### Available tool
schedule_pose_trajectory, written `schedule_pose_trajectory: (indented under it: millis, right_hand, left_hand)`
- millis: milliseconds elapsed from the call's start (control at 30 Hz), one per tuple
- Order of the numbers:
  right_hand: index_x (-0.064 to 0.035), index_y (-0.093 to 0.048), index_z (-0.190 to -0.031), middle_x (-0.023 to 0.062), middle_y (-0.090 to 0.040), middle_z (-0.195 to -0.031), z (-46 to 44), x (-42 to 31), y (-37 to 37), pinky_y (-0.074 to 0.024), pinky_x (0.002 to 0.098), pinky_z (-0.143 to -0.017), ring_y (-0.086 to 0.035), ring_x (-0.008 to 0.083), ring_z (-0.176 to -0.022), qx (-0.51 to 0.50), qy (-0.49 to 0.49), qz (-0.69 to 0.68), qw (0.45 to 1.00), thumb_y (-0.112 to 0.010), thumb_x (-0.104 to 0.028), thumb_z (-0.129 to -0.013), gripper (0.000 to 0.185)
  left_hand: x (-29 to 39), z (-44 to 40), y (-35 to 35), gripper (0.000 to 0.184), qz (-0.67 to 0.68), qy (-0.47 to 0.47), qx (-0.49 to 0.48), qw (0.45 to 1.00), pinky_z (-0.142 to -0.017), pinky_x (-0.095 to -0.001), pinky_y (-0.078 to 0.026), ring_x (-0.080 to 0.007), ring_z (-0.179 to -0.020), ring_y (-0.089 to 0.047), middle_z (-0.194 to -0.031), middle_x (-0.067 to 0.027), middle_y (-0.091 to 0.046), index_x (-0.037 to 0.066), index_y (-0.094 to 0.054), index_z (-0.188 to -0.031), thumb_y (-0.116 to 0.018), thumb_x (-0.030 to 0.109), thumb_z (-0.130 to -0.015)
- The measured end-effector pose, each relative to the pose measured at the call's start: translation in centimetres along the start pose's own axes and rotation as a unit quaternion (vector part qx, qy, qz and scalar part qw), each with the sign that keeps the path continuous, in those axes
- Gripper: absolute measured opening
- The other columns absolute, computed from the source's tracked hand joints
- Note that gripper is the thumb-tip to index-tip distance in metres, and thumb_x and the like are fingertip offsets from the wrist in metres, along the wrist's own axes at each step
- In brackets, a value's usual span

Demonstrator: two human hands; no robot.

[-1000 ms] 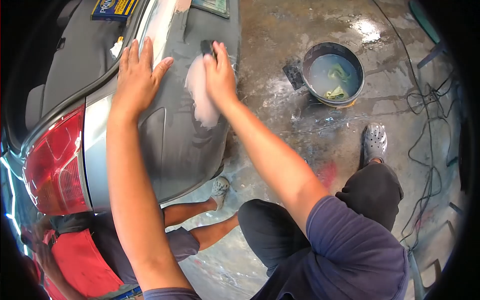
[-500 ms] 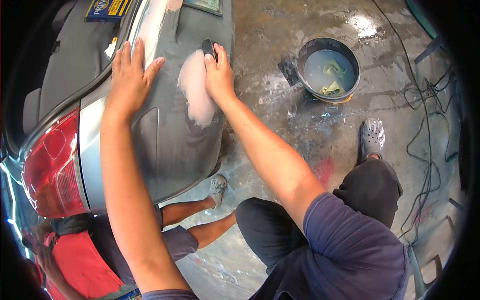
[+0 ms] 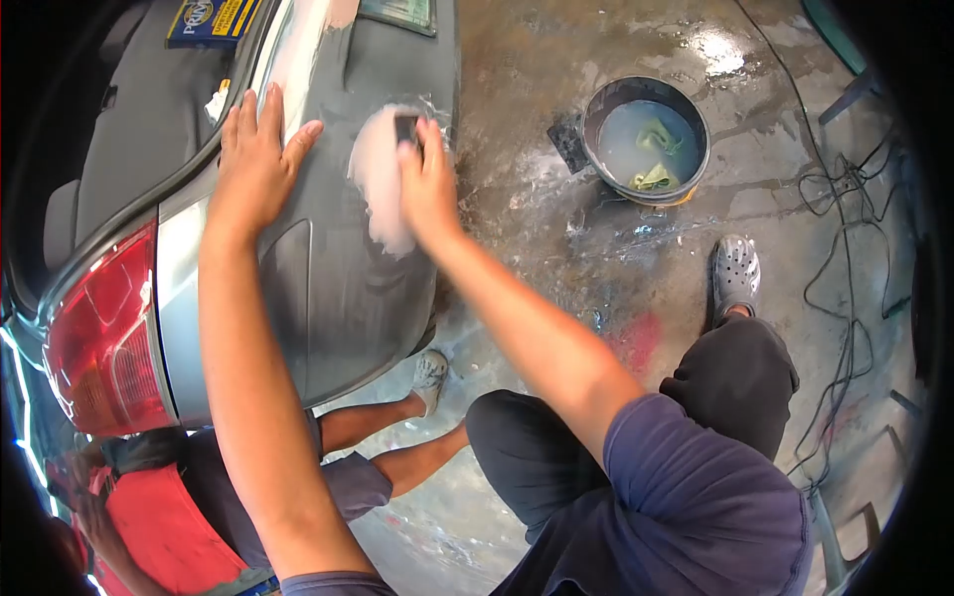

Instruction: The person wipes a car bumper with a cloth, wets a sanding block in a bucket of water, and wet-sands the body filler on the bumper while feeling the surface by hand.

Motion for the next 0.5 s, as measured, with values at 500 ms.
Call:
schedule_pose_trajectory:
  millis: [500]
  right_hand:
    - [0.0043, -0.031, -0.157, 0.0251, -0.045, -0.156, 3.3, 1.0, -0.4, -0.0324, 0.0414, -0.121, -0.043, 0.0344, -0.147, 0.002, -0.011, 0.008, 1.000, -0.056, -0.019, -0.105, 0.062]
  left_hand:
    - [15.0, 25.3, 4.6, 0.031, 0.204, 0.042, -0.479, 0.853, -0.096, -0.0468, -0.050, -0.0408, -0.110, -0.062, -0.109, -0.0190, -0.068, 0.004, -0.066, -0.114, -0.068, 0.011, -0.084]
Point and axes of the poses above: each hand's wrist, its own z-axis away from the middle knuckle, its own y-axis out of the back of the hand, x = y × z, the point moved 3 cm from there along -z, towards the middle knuckle
